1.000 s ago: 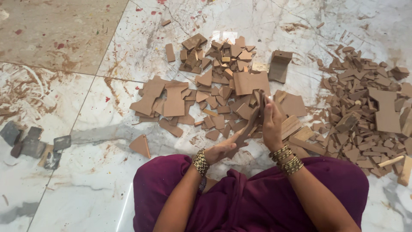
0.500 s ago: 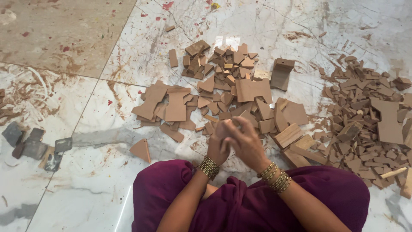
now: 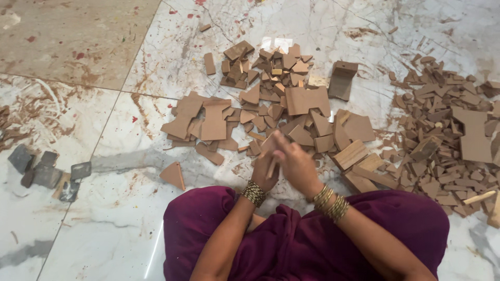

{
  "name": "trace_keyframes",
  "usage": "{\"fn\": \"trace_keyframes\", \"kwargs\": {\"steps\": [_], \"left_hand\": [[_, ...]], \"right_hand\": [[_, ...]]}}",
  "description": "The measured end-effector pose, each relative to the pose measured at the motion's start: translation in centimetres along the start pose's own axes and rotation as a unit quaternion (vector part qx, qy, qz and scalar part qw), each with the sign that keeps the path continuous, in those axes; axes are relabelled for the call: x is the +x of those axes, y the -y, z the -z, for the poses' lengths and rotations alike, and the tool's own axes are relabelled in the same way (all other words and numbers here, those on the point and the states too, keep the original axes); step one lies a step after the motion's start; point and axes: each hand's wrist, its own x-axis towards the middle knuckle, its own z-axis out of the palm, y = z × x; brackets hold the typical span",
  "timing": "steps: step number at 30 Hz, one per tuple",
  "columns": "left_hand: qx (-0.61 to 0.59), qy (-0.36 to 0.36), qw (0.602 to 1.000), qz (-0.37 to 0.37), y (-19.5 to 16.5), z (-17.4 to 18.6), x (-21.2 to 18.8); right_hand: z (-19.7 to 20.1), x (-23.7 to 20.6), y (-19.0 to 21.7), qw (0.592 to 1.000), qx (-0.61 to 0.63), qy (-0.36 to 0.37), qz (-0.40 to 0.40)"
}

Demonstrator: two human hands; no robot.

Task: The person sits on the floor and repeatedly picks up small cardboard pieces from a pile. They rub the edges of each piece between their hands to smooth them, then place the piece back on the floor. The person continues this process with multiple pieces throughout the clip.

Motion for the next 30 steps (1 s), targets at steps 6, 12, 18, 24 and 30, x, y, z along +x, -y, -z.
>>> {"fn": "trace_keyframes", "kwargs": {"steps": [6, 12, 18, 24, 30], "left_hand": [[0.105, -0.043, 0.988, -0.102, 0.2, 0.6, 1.2], [0.023, -0.045, 0.998, -0.024, 2.2, -0.3, -0.5], [0.077, 0.02, 0.996, 0.047, 2.8, -0.1, -0.9], [-0.015, -0.017, 1.0, 0.004, -1.4, 0.7, 0.2], [-0.036, -0.021, 0.998, -0.042, -3.4, 1.5, 1.2]], "right_hand": [[-1.4, -0.3, 0.2, 0.997, 0.037, 0.061, 0.029], [-1.5, -0.3, -0.9, 0.996, 0.027, -0.051, 0.064], [-1.2, -0.4, -0.5, 0.999, 0.032, -0.006, 0.036], [-1.6, -1.2, -1.1, 0.997, 0.049, -0.017, 0.054], [-3.5, 0.6, -7.2, 0.993, 0.103, -0.05, 0.007]]}}
